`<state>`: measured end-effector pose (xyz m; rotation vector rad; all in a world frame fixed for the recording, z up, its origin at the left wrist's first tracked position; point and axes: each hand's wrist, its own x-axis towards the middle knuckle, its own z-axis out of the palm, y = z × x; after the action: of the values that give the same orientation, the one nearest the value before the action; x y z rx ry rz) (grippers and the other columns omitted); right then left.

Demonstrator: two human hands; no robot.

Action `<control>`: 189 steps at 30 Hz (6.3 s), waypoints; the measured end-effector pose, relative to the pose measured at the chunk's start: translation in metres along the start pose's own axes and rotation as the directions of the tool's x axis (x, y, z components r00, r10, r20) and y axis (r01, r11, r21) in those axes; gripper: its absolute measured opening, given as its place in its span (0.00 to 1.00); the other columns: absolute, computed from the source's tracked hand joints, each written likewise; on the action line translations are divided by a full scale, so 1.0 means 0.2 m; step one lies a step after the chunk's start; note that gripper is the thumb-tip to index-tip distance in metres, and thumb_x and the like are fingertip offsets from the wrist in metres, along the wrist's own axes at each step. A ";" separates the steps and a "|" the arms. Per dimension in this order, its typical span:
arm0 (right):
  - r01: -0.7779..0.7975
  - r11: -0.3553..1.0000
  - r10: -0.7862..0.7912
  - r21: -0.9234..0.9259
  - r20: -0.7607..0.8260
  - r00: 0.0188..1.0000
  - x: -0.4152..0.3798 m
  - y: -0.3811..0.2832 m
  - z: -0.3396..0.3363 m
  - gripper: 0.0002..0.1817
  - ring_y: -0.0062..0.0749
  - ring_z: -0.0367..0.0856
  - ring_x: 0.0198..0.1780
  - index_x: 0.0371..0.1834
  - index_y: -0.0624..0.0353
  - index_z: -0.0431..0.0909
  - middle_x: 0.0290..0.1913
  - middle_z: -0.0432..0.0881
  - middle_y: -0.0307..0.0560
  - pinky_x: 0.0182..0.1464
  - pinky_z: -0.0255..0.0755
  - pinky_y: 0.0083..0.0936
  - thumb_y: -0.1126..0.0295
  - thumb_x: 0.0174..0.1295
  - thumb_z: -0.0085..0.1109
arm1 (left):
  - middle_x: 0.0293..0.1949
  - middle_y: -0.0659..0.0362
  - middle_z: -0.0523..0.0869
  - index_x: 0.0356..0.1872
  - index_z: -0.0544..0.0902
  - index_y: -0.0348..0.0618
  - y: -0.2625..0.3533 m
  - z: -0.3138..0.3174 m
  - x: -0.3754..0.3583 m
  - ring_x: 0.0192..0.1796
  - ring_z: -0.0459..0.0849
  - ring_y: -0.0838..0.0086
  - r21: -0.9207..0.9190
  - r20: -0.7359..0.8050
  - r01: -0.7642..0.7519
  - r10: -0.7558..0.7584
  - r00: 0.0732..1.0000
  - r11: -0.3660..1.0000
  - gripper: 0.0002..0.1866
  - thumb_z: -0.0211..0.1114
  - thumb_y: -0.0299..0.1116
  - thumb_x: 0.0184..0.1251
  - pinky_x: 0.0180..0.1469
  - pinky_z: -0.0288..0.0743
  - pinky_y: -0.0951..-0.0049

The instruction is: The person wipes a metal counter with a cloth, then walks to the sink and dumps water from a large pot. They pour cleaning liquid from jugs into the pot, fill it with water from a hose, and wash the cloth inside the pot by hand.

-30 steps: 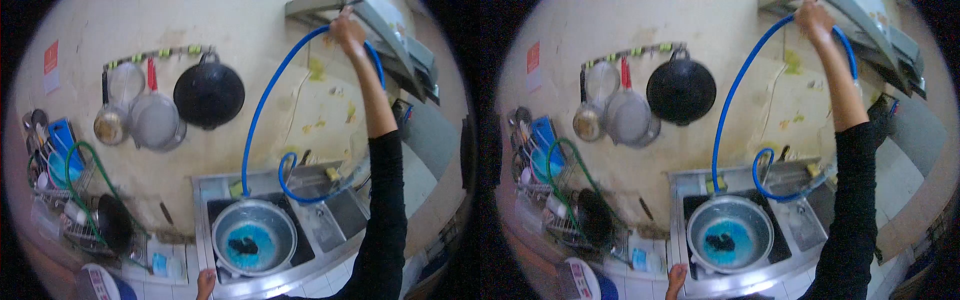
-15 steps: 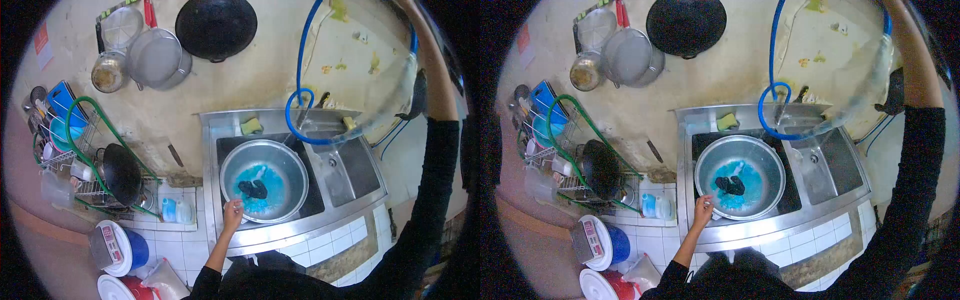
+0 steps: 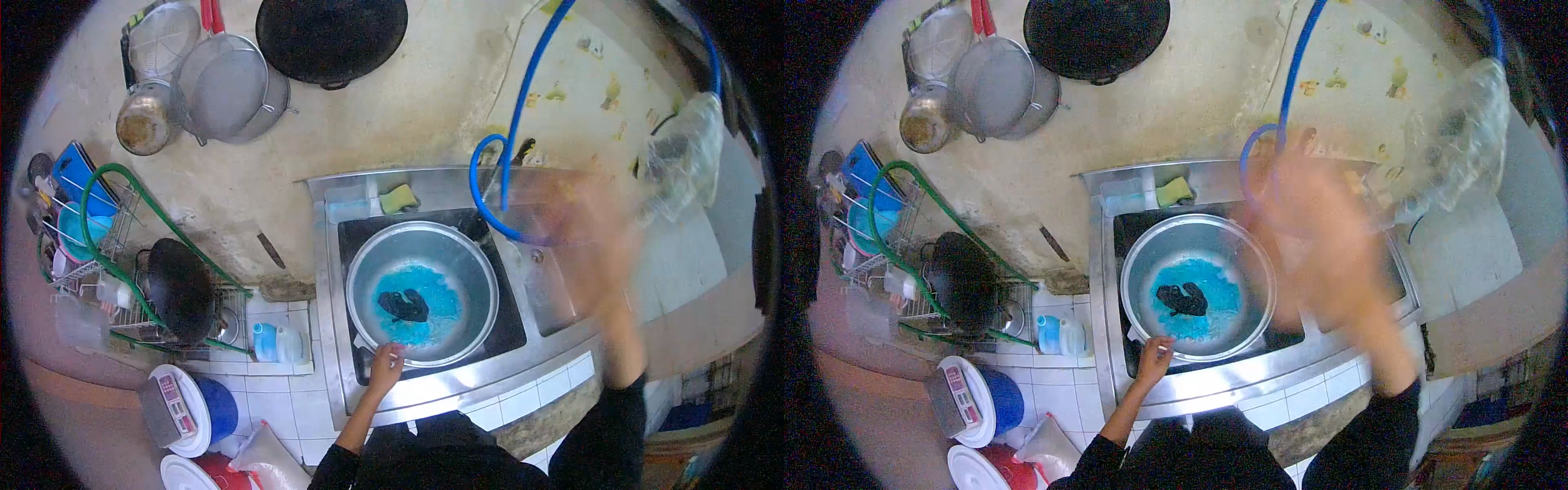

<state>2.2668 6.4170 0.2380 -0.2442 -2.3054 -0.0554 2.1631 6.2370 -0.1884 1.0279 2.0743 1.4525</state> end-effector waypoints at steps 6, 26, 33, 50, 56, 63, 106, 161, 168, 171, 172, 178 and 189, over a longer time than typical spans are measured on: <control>-0.420 0.849 0.412 0.319 0.097 0.906 -0.36 0.08 0.47 0.17 0.50 0.72 0.50 0.47 0.65 0.72 0.44 0.75 0.58 0.52 0.65 0.40 0.75 0.53 0.55 | 0.37 0.56 0.79 0.40 0.77 0.42 -0.06 -0.01 0.02 0.40 0.79 0.69 -0.082 0.077 0.177 -0.171 0.982 0.981 0.08 0.57 0.26 0.58 0.42 0.73 0.71; -0.941 0.271 0.949 0.200 -0.219 0.227 0.30 1.06 1.37 0.16 0.54 0.77 0.41 0.43 0.56 0.67 0.37 0.79 0.58 0.44 0.67 0.47 0.63 0.53 0.54 | 0.35 0.60 0.81 0.39 0.78 0.41 -0.12 -0.10 -0.10 0.39 0.79 0.77 -0.194 -0.091 0.346 -0.368 0.925 0.918 0.07 0.55 0.31 0.65 0.42 0.74 0.75; -0.718 0.629 0.772 0.299 -0.129 0.622 0.30 0.77 1.36 0.13 0.55 0.78 0.35 0.35 0.61 0.70 0.28 0.80 0.58 0.35 0.70 0.46 0.66 0.51 0.58 | 0.35 0.61 0.80 0.37 0.79 0.41 -0.22 -0.05 -0.12 0.38 0.79 0.78 -0.267 -0.135 0.237 -0.280 0.951 0.934 0.07 0.57 0.31 0.64 0.39 0.73 0.79; -0.685 0.723 0.689 0.088 -0.022 0.724 -0.26 0.62 1.20 0.09 0.60 0.77 0.30 0.32 0.67 0.70 0.29 0.77 0.65 0.31 0.69 0.45 0.71 0.58 0.53 | 0.38 0.58 0.81 0.39 0.78 0.41 0.03 0.05 -0.03 0.37 0.79 0.75 -0.221 0.037 0.343 -0.343 0.939 0.913 0.10 0.57 0.37 0.64 0.43 0.71 0.76; -0.687 0.710 0.704 0.154 -0.177 0.688 -0.46 0.68 1.20 0.18 0.58 0.73 0.46 0.50 0.69 0.70 0.46 0.75 0.66 0.48 0.66 0.41 0.66 0.63 0.45 | 0.36 0.60 0.81 0.38 0.79 0.43 0.05 0.08 0.00 0.35 0.78 0.76 -0.101 0.052 0.300 -0.296 0.954 0.949 0.07 0.58 0.32 0.62 0.38 0.71 0.76; -0.748 0.656 0.746 0.105 0.059 0.663 -0.67 0.67 1.15 0.31 0.59 0.55 0.64 0.62 0.72 0.56 0.61 0.60 0.70 0.65 0.44 0.43 0.61 0.61 0.49 | 0.35 0.58 0.81 0.36 0.78 0.41 0.05 0.13 0.14 0.36 0.78 0.73 -0.107 0.053 0.265 -0.261 0.964 0.958 0.06 0.57 0.31 0.62 0.39 0.71 0.75; -0.949 -0.062 0.287 0.308 0.917 0.278 -1.61 0.65 2.30 0.24 0.29 0.74 0.42 0.52 0.61 0.68 0.42 0.77 0.46 0.49 0.66 0.26 0.65 0.54 0.61 | 0.48 0.51 0.76 0.57 0.67 0.41 -0.79 0.64 0.94 0.55 0.69 0.60 -0.136 0.088 0.298 -0.288 0.954 0.945 0.26 0.58 0.43 0.61 0.56 0.62 0.61; -0.995 0.098 0.900 0.028 0.425 0.101 -1.29 0.80 1.99 0.23 0.43 0.78 0.22 0.16 0.68 0.76 0.20 0.77 0.60 0.25 0.68 0.39 0.54 0.53 0.58 | 0.24 0.57 0.75 0.29 0.75 0.36 -0.22 1.06 1.38 0.23 0.71 0.72 -0.603 0.125 0.613 -0.698 0.705 0.511 0.20 0.53 0.46 0.63 0.28 0.68 0.68; -0.895 0.178 0.714 0.410 0.571 0.404 -1.32 0.96 1.84 0.18 0.33 0.77 0.37 0.37 0.63 0.78 0.35 0.80 0.52 0.41 0.69 0.33 0.60 0.50 0.63 | 0.30 0.63 0.74 0.39 0.74 0.43 -0.07 0.79 1.48 0.35 0.74 0.75 -0.910 0.326 0.406 -0.470 0.820 0.078 0.08 0.53 0.36 0.66 0.42 0.69 0.70; -0.942 0.238 0.658 0.236 0.674 0.335 -1.26 1.00 1.79 0.20 0.31 0.75 0.38 0.39 0.62 0.77 0.33 0.78 0.46 0.42 0.67 0.30 0.57 0.52 0.63 | 0.35 0.64 0.75 0.44 0.73 0.42 0.03 0.82 1.30 0.40 0.72 0.78 -0.869 0.318 0.428 -0.384 0.867 0.246 0.10 0.53 0.35 0.66 0.47 0.66 0.72; -0.942 0.241 0.655 0.235 0.676 0.336 -1.26 0.97 1.84 0.20 0.31 0.75 0.38 0.39 0.62 0.77 0.33 0.78 0.46 0.42 0.67 0.30 0.57 0.52 0.63 | 0.36 0.64 0.76 0.45 0.73 0.42 0.05 0.86 1.23 0.40 0.73 0.78 -0.841 0.322 0.457 -0.411 0.853 0.288 0.12 0.53 0.37 0.67 0.47 0.67 0.73; -0.917 0.198 0.877 0.347 0.355 0.324 -1.34 0.95 2.00 0.17 0.29 0.75 0.30 0.30 0.64 0.78 0.27 0.79 0.47 0.37 0.68 0.28 0.57 0.55 0.60 | 0.37 0.61 0.77 0.47 0.72 0.40 0.06 0.89 1.11 0.41 0.73 0.78 -0.530 0.175 0.406 -0.372 0.911 0.745 0.18 0.49 0.44 0.68 0.44 0.68 0.74; -0.914 0.020 0.940 0.406 0.304 0.156 -1.13 0.67 1.91 0.22 0.27 0.71 0.19 0.16 0.67 0.76 0.11 0.72 0.47 0.26 0.65 0.31 0.56 0.55 0.58 | 0.31 0.60 0.81 0.32 0.81 0.37 0.00 0.92 1.33 0.30 0.76 0.78 -0.608 0.116 0.600 -0.689 0.715 0.520 0.19 0.58 0.46 0.62 0.31 0.70 0.74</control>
<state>2.1658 6.5570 -0.1919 -1.4399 -1.5130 1.2447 2.1166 6.5526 -0.2362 -0.1416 1.5673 1.5946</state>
